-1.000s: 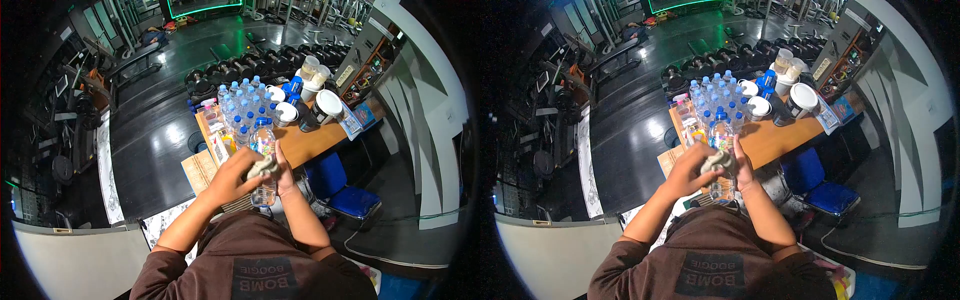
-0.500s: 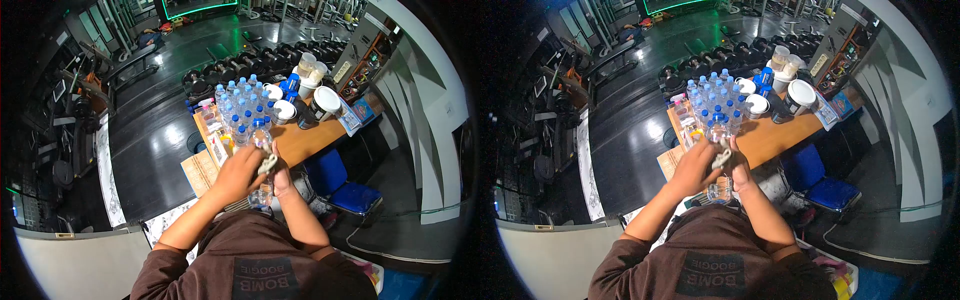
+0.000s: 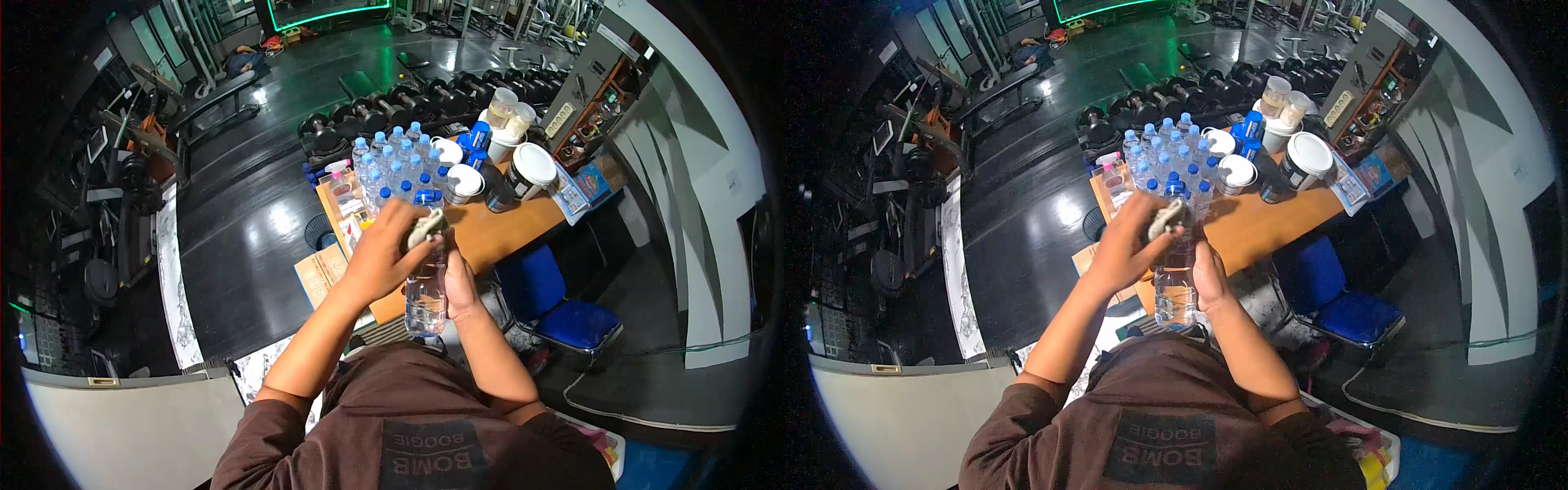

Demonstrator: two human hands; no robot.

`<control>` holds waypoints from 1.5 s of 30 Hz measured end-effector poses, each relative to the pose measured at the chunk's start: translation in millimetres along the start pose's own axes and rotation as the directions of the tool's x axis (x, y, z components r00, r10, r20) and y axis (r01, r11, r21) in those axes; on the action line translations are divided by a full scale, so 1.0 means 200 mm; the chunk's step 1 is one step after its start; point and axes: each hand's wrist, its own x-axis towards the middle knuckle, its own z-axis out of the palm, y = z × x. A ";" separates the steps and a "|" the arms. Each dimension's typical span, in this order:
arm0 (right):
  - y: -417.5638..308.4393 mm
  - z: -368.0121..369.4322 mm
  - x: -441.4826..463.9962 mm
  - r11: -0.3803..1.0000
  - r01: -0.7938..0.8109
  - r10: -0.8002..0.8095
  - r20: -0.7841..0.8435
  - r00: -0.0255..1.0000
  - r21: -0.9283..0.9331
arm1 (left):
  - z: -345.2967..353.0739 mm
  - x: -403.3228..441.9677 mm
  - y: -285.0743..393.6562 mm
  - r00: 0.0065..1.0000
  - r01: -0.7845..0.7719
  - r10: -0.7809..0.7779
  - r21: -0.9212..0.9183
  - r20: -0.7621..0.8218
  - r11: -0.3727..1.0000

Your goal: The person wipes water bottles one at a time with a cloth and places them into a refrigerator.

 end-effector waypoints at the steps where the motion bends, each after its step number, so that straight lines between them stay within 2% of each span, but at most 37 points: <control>1: 0.01 0.02 0.02 0.998 0.019 -0.013 -0.080 0.997 0.066 | 0.02 0.00 -0.02 1.000 -0.024 0.024 0.013 0.014 1.000; 2: 0.00 0.03 0.04 0.990 0.045 -0.023 -0.162 0.987 0.131 | 0.04 -0.03 -0.01 0.998 -0.002 0.002 0.007 0.060 1.000; 4: -0.02 -0.12 0.06 0.999 0.003 -0.001 -0.062 0.998 0.033 | 0.07 -0.12 0.01 0.991 0.018 -0.013 -0.033 0.132 0.999; 5: -0.09 -0.23 0.06 0.983 -0.140 0.088 0.361 0.928 0.122 | 0.06 -0.16 0.03 0.976 0.024 -0.010 -0.064 0.216 0.998; 6: -0.08 0.03 0.06 0.994 0.042 -0.014 -0.267 0.964 0.100 | 0.07 -0.20 0.05 0.983 -0.027 0.045 -0.104 0.180 0.994; 8: -0.12 0.05 0.05 0.998 0.038 -0.050 -0.314 0.948 -0.043 | 0.08 -0.26 0.01 0.973 -0.099 0.141 -0.224 0.181 0.969; 9: -0.13 0.04 0.05 0.994 0.002 -0.036 -0.294 0.955 -0.112 | 0.06 -0.27 0.00 0.973 -0.098 0.141 -0.226 0.182 0.969; 12: -0.10 -0.03 0.07 0.996 -0.037 0.018 -0.229 0.973 -0.081 | 0.03 -0.29 -0.04 0.970 -0.097 0.160 -0.309 0.185 0.946; 14: -0.07 0.01 0.06 0.998 -0.040 0.023 -0.276 0.961 -0.056 | 0.01 -0.24 -0.07 0.989 -0.119 0.136 -0.245 0.053 0.962; 15: -0.06 0.02 0.07 1.000 -0.012 0.011 -0.231 0.973 -0.001 | 0.01 -0.21 -0.08 0.994 -0.110 0.111 -0.161 0.002 0.981; 16: -0.04 0.04 0.07 0.998 0.013 -0.003 -0.184 0.983 0.054 | 0.00 -0.15 -0.08 0.992 -0.123 0.117 -0.170 -0.047 0.978; 18: -0.03 0.07 0.07 0.998 0.040 -0.047 -0.164 0.985 -0.044 | 0.00 -0.08 -0.10 0.997 -0.071 0.067 -0.125 -0.041 0.990; 20: -0.02 0.13 0.08 0.999 0.024 -0.012 -0.272 0.962 0.043 | 0.02 -0.06 -0.10 0.998 -0.064 0.062 -0.123 -0.022 0.990; 22: -0.03 0.00 0.12 0.992 -0.027 0.025 0.015 1.000 0.119 | 0.03 -0.08 -0.08 0.994 -0.040 0.047 -0.077 0.094 0.996; 23: -0.02 0.00 0.13 0.992 0.004 0.017 -0.170 0.985 0.127 | 0.04 -0.12 -0.05 0.980 0.026 -0.006 -0.100 0.199 0.995; 24: -0.06 0.08 0.14 0.991 0.035 0.012 -0.350 0.937 0.130 | 0.06 -0.17 -0.03 0.983 -0.027 0.044 -0.099 0.177 0.995; 26: -0.11 0.04 0.12 0.994 0.025 -0.059 -0.321 0.945 -0.107 | 0.07 -0.27 0.01 0.969 -0.046 0.069 -0.100 0.238 0.994; 27: -0.13 0.01 0.12 0.989 -0.010 -0.030 -0.263 0.964 -0.150 | 0.07 -0.30 0.02 0.968 -0.048 0.072 -0.103 0.241 0.994; 29: -0.10 -0.02 0.12 0.994 -0.003 -0.029 -0.277 0.960 -0.112 | 0.03 -0.35 0.03 0.947 -0.012 0.069 -0.180 0.313 0.984; 32: -0.10 0.03 0.12 0.998 0.010 -0.029 -0.308 0.951 -0.062 | -0.04 -0.33 0.04 0.947 0.048 0.026 -0.221 0.320 0.974; 33: -0.10 0.03 0.12 0.997 -0.028 0.004 -0.309 0.951 -0.071 | -0.06 -0.29 0.06 0.959 0.066 0.002 -0.228 0.283 0.971; 34: -0.10 0.03 0.11 0.995 -0.067 0.039 -0.311 0.950 -0.080 | -0.06 -0.25 0.02 0.975 0.015 0.032 -0.209 0.222 0.978; 36: -0.04 0.07 0.14 0.991 -0.023 0.053 -0.228 0.972 0.134 | -0.06 -0.16 -0.02 0.995 0.021 -0.004 -0.164 0.101 0.986; 38: 0.05 -0.03 0.16 0.992 0.057 -0.049 -0.075 0.996 0.112 | -0.04 -0.05 -0.10 0.999 -0.008 0.011 -0.103 0.030 0.995; 39: 0.02 0.06 0.12 0.999 0.010 -0.016 -0.181 0.983 -0.033 | -0.03 -0.01 -0.10 0.999 0.041 -0.041 -0.065 0.003 0.997; 40: 0.06 -0.01 0.13 1.000 -0.009 0.008 -0.082 0.997 -0.006 | -0.01 0.01 -0.12 0.999 0.041 -0.041 -0.063 0.000 0.997; 44: 0.09 -0.01 0.13 0.998 0.041 -0.048 -0.218 0.975 -0.038 | 0.07 -0.04 -0.12 0.991 0.121 -0.121 -0.012 0.058 0.993; 45: 0.09 -0.04 0.14 0.994 0.069 -0.051 -0.197 0.979 0.086 | 0.08 -0.08 -0.10 0.992 0.091 -0.087 -0.037 0.086 0.995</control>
